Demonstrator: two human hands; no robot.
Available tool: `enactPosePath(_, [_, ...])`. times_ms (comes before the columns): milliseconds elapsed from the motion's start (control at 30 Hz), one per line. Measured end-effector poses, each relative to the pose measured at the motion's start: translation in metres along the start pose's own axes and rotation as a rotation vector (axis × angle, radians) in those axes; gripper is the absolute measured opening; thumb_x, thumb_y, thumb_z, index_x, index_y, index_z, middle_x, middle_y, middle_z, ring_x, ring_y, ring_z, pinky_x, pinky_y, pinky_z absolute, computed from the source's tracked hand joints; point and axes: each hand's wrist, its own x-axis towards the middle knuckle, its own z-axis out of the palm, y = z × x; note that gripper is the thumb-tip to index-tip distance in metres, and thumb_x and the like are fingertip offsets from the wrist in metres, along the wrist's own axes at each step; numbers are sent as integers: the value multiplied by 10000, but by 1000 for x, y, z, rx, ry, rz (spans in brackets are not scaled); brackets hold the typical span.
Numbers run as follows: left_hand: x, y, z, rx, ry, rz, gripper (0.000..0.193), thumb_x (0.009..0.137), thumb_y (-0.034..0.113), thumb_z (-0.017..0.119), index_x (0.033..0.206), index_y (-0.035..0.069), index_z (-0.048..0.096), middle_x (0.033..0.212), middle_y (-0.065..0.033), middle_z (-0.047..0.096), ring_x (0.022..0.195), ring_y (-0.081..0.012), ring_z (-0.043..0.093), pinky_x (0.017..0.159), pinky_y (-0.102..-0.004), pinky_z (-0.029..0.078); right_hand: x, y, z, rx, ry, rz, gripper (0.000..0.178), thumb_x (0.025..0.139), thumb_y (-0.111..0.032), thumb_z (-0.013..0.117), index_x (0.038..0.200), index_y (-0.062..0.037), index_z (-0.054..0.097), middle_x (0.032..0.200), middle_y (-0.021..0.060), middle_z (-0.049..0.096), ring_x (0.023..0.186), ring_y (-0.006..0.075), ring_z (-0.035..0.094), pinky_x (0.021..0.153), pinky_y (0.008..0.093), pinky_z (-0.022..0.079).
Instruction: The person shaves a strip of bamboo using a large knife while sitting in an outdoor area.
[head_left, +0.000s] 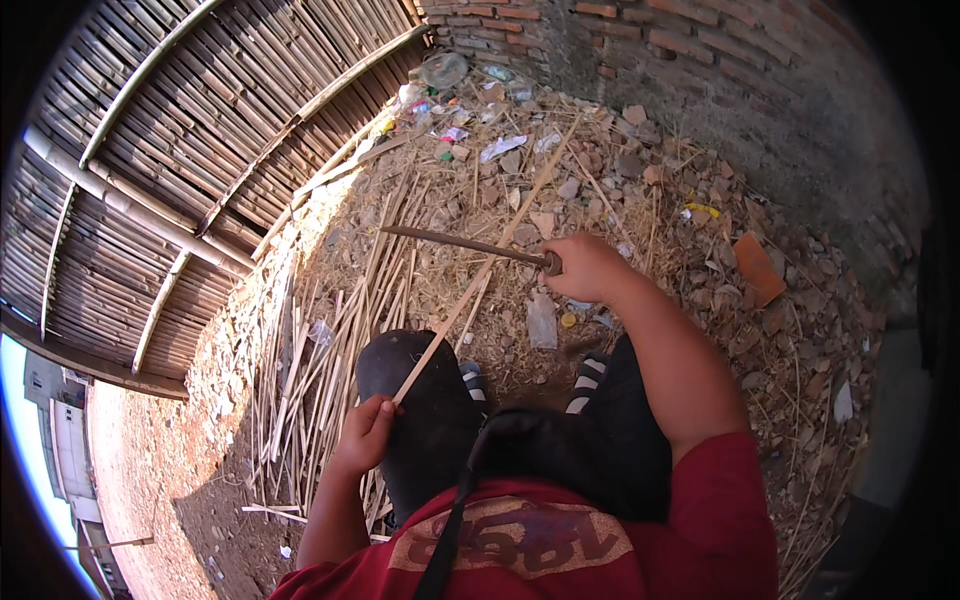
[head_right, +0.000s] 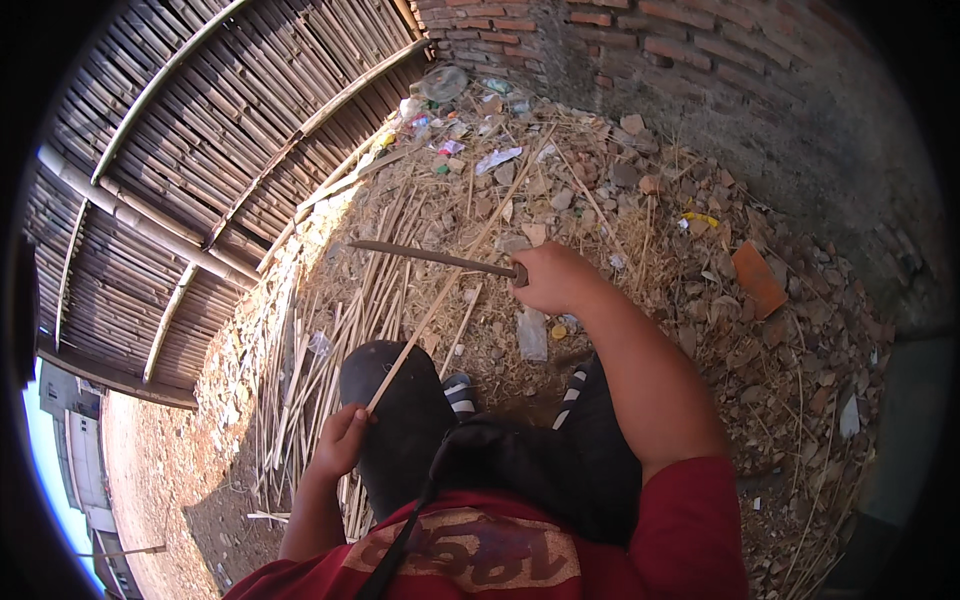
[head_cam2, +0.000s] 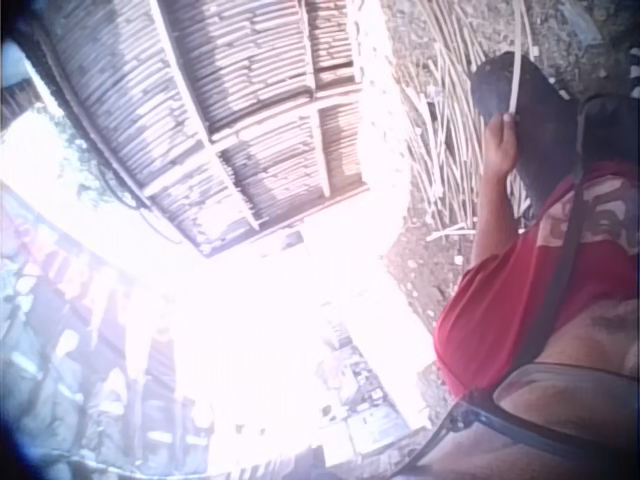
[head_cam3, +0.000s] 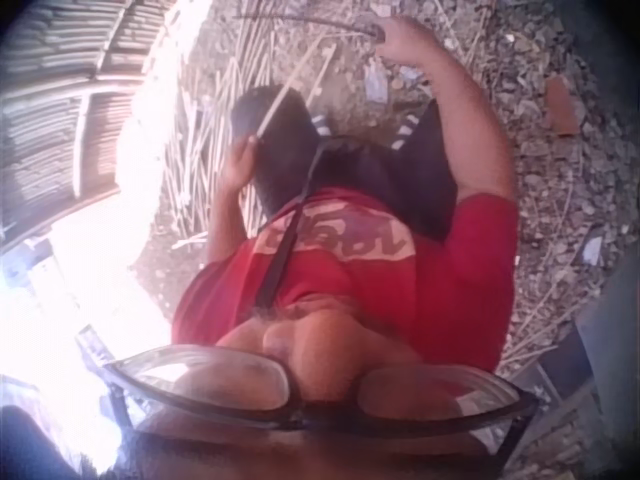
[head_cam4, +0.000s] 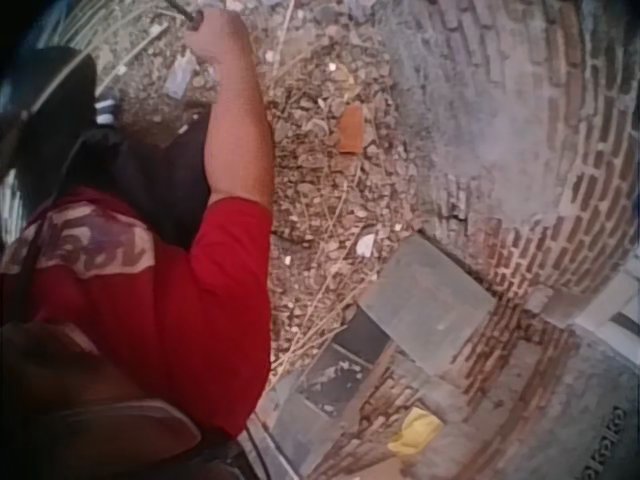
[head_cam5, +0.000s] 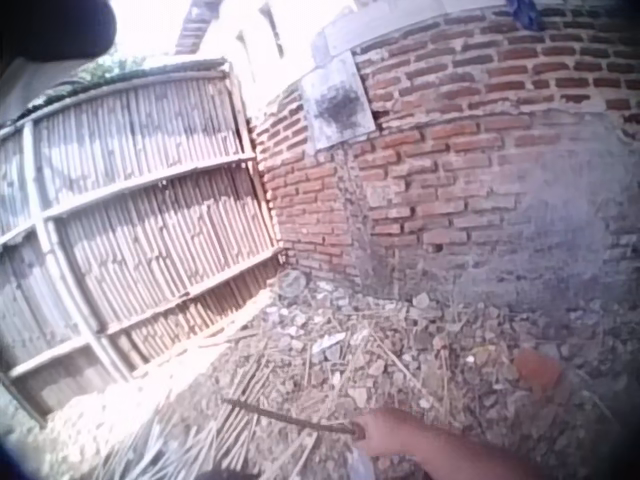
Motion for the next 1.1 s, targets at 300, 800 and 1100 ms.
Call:
enactPosePath(300, [-10, 10, 14, 182, 138, 58, 279, 1067, 215, 502, 997, -1, 664, 785, -201, 679, 744, -352, 692, 689, -413, 509, 4, 22, 8, -41, 196, -76, 216, 793, -260, 763, 890, -86, 681, 743, 140, 659, 760, 376, 674, 687, 498, 520])
enactPosePath(800, [-13, 13, 24, 291, 259, 119, 225, 1049, 188, 513, 968, 19, 637, 770, -230, 661, 721, -447, 658, 626, -506, 486, 8, -3, 28, -114, 70, -116, 200, 740, -236, 736, 891, -131, 659, 800, 114, 689, 808, 357, 699, 731, 504, 546])
enactPosePath(1100, [-11, 10, 23, 331, 240, 131, 207, 1038, 181, 528, 968, 23, 642, 758, -230, 657, 721, -443, 660, 630, -508, 490, 5, -15, 31, -158, -27, -162, 211, 783, -275, 746, 894, -119, 660, 799, 127, 692, 833, 346, 701, 741, 499, 547])
